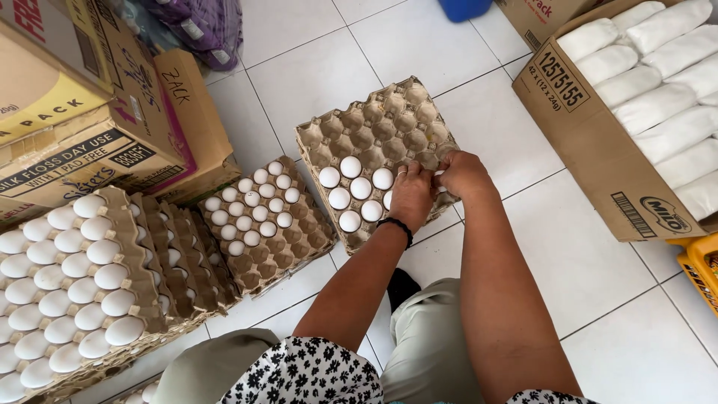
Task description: Checking eggs for damage and arranging them into cardboard trays.
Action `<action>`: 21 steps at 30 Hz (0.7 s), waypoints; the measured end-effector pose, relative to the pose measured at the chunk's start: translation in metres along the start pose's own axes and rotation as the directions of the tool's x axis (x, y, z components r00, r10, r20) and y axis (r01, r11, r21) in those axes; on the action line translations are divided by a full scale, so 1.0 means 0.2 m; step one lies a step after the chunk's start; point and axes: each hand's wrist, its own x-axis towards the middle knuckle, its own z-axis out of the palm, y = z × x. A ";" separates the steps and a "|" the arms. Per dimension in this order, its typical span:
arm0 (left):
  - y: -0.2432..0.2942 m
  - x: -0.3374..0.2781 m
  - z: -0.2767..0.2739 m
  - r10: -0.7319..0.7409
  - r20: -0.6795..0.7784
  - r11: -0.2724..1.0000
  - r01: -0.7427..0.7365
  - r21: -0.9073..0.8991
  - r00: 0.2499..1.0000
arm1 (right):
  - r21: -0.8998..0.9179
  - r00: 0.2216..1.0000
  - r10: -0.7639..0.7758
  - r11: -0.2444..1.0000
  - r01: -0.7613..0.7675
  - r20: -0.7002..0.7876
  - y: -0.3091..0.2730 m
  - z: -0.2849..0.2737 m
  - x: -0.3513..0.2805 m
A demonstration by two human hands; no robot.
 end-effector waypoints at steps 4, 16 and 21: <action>-0.02 0.01 0.03 -0.015 0.027 0.999 0.014 0.040 1.000 | -0.170 0.994 -0.083 0.983 0.071 -0.067 0.05 0.08 0.11; -0.05 0.01 0.01 0.003 0.040 1.000 -0.003 0.015 0.999 | -0.064 0.997 0.075 0.995 -0.074 0.014 -0.11 0.04 -0.01; -0.03 0.00 -0.02 -0.029 0.074 0.998 0.026 0.052 0.997 | -0.102 0.997 0.070 0.992 -0.074 -0.036 -0.14 0.05 -0.02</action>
